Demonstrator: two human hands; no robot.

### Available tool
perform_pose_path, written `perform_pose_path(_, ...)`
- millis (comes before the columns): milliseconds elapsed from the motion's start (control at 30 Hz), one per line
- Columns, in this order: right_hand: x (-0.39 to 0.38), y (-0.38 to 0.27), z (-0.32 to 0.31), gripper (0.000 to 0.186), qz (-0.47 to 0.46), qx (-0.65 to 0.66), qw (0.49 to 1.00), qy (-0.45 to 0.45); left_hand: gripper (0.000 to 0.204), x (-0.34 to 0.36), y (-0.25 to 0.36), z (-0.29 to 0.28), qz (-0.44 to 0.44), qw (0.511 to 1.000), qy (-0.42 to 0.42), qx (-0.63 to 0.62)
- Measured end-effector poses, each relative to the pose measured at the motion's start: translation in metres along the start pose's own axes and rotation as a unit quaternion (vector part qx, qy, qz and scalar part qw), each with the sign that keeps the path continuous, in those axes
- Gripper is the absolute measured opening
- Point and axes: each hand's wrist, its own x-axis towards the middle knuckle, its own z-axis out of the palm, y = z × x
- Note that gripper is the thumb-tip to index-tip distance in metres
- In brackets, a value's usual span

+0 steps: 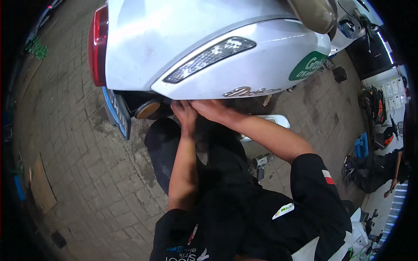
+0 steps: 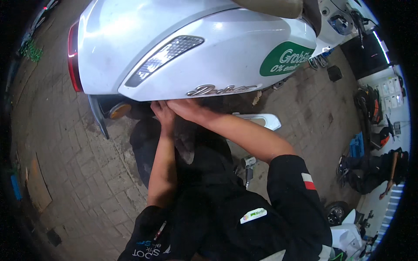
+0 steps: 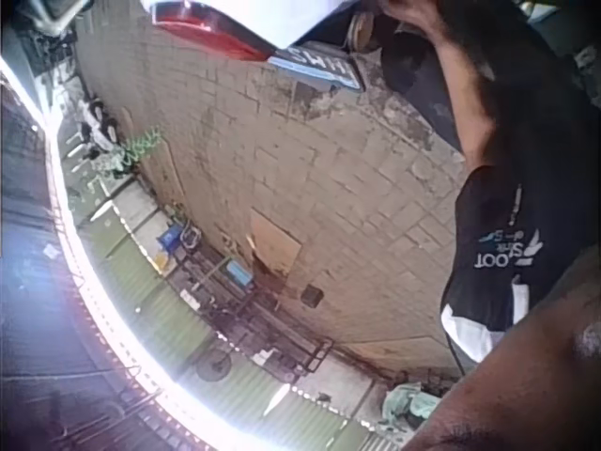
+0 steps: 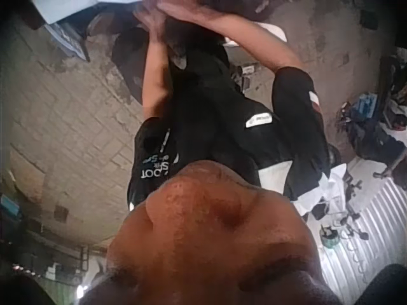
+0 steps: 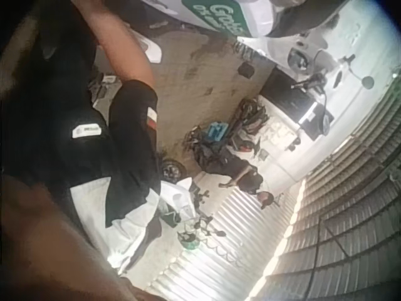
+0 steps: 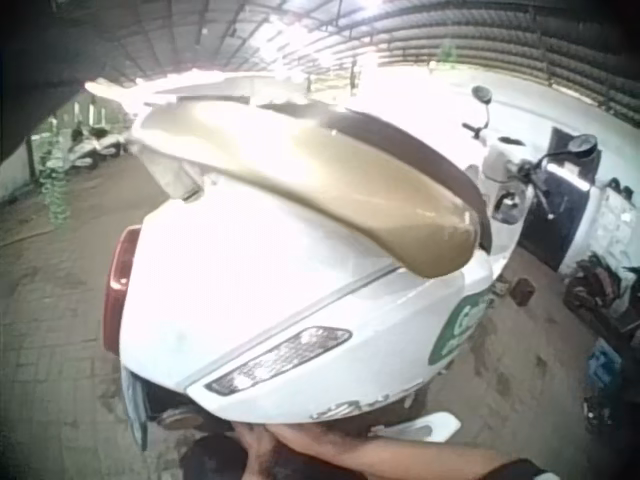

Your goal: The person picks up paperwork and a small part from a counter, walks to a white electric scooter, and proceeds to disassemble and work on the rear brake assembly using a screwdriver and by hand.

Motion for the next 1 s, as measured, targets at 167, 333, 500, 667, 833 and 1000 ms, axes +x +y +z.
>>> perform_pose_path(167, -0.011, 0.033, 0.003, 0.035, -0.036, 0.193, 0.977, 0.08, 0.031, 0.001, 0.018, 0.018, 0.113, 0.961, 0.01, 0.251)
perform_pose_path(333, -0.007, 0.005, 0.01, 0.029, -0.005, 0.107, 0.994, 0.034, 0.032, -0.003, -0.006, -0.001, 0.058, 0.998, 0.017, 0.035)
perform_pose_path(500, -0.004, 0.029, 0.006, 0.027, 0.013, 0.244, 0.968, 0.058, 0.03, -0.003, 0.009, 0.016, 0.123, 0.985, 0.034, 0.117)
perform_pose_path(667, -0.008, 0.023, 0.007, 0.031, 0.045, 0.184, 0.981, -0.039, 0.026, -0.002, -0.005, 0.003, 0.057, 0.995, -0.011, 0.086)
perform_pose_path(833, -0.005, 0.038, 0.016, 0.031, -0.029, 0.08, 0.995, 0.049, 0.025, 0.0, 0.006, 0.018, 0.139, 0.986, 0.057, 0.071)
perform_pose_path(1000, -0.012, 0.03, -0.01, 0.04, -0.02, -0.034, 0.998, -0.05, 0.031, 0.002, 0.005, 0.011, 0.104, 0.981, -0.051, 0.158)
